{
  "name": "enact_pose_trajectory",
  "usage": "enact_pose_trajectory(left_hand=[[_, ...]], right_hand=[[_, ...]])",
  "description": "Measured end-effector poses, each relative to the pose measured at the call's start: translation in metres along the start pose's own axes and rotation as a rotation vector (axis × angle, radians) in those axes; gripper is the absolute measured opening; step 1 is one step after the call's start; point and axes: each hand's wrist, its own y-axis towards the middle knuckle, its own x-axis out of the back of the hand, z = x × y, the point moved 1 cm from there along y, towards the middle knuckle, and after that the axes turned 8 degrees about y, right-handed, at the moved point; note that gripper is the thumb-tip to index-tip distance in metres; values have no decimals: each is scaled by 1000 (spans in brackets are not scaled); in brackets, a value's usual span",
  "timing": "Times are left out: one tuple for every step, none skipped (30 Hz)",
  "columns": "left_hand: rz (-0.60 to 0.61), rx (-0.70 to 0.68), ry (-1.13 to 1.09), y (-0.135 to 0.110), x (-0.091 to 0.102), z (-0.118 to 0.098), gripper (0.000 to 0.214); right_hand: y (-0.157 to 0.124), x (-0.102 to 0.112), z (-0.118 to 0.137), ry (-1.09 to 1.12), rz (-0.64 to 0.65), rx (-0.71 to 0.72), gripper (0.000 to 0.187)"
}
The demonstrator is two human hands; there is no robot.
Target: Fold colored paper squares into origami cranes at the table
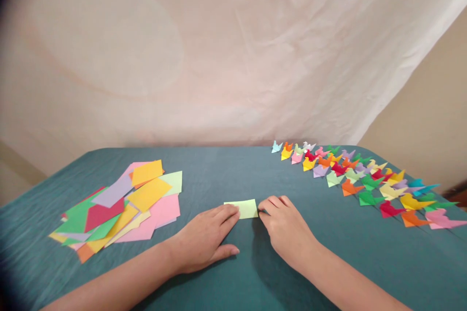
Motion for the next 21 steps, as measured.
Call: enact_pose_trajectory(left_hand=[[1,0,1,0,0,0,63],[1,1,1,0,-1,0,63],[0,1,0,0,-1,0,62],[-3,1,-3,-1,-1,0,62],[-6,0,-5,-1,-1,-1,61],[-9,-2,-7,-1,-2,-1,60],[-11,-4,-8,-1,-2,-1,60],[-12,-5,-8,-1,-2,-1,60],[-12,-6,-7,-1,-2,-1,60],[-10,-5,-5,-1,-2,-1,60],[-9,-3,-2,-1,-2,-1,60],[-8,-1,0,-1,-2,-1,60],[-8,0,2,-2,-2,-1,60],[-9,1,3,-2,-2,-1,60],[-11,2,3,-2,-2,-1,59],[-13,2,4,-1,-3,-1,59],[-16,2,6,-1,-3,-1,59],[-18,1,9,-1,-3,-1,59],[-20,0,14,-1,-3,-1,59],[-21,0,20,-1,-3,-1,58],[-21,-1,28,-1,-2,-2,58]], right_hand=[[-1,-1,-1,13,-44,-9,27],[-1,-2,-1,21,-80,-9,28],[-2,-4,0,30,-105,-1,29],[-2,-7,1,43,-118,17,30],[-3,-9,3,61,-119,39,31],[-3,-12,5,82,-114,60,32],[-3,-15,7,103,-107,77,32],[-3,-17,9,120,-98,88,32],[-3,-19,11,133,-92,91,31],[-3,-21,12,140,-88,89,30],[-4,-22,13,145,-85,85,28],[-4,-23,13,148,-82,81,27],[-3,-23,13,149,-80,75,26],[-3,-24,13,148,-77,69,26],[-3,-24,13,147,-75,64,25],[-3,-24,12,144,-73,62,25],[-2,-24,12,141,-71,59,24],[-2,-24,12,137,-70,58,24],[-2,-24,12,133,-69,58,24],[-2,-24,12,129,-69,59,24],[-1,-24,12,126,-70,60,24]])
